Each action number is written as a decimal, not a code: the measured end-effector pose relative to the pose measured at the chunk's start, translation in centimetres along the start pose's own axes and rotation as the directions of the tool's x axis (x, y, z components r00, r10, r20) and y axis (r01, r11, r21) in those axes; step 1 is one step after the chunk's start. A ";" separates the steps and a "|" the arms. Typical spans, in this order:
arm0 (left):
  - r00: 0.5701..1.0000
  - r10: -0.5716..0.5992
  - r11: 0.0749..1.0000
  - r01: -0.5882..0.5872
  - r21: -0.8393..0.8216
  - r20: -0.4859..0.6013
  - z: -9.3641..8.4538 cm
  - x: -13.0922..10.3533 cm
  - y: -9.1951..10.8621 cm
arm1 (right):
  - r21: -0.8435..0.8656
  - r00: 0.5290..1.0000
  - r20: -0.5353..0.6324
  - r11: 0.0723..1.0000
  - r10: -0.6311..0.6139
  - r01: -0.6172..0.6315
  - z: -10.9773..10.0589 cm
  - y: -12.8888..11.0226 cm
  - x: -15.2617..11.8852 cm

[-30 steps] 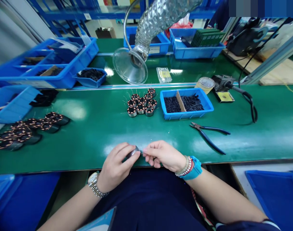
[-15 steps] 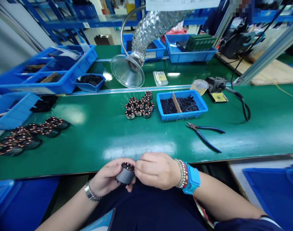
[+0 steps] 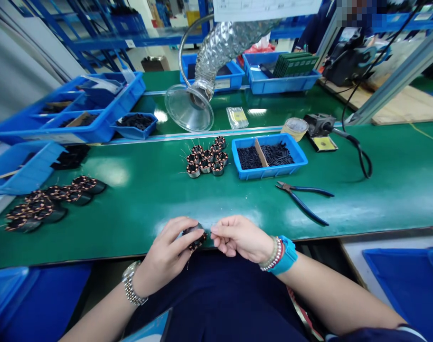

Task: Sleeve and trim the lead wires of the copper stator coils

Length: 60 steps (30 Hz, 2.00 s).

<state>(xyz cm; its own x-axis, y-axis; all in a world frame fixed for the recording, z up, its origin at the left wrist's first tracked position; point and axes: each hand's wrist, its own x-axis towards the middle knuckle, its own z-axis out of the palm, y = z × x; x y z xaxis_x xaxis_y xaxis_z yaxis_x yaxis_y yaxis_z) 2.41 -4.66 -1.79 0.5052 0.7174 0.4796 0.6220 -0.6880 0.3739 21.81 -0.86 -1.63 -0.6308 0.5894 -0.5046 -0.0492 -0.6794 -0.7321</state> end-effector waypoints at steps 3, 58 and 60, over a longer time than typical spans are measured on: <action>1.000 0.029 0.999 -0.029 0.017 0.000 0.0 -0.1 -0.1 | -0.041 1.000 0.004 0.999 0.021 -0.020 0.1 -0.1 0.0; 0.949 -0.193 0.955 0.240 -0.173 0.248 2.3 2.0 -3.0 | -0.931 0.518 0.240 -0.045 -0.821 0.362 0.6 4.2 1.3; 0.950 -0.188 0.939 0.248 -0.238 0.250 2.2 2.1 -3.4 | -0.926 0.557 0.202 0.028 -0.805 0.376 0.7 3.8 0.8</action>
<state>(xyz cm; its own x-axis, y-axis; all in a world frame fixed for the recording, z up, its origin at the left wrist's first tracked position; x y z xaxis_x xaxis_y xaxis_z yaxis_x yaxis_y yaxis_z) 2.65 -0.59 -3.86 0.5127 0.8379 0.1872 0.5669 -0.4942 0.6591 20.58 -3.34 -4.49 -0.4681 0.7876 0.4007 0.4788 0.6072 -0.6340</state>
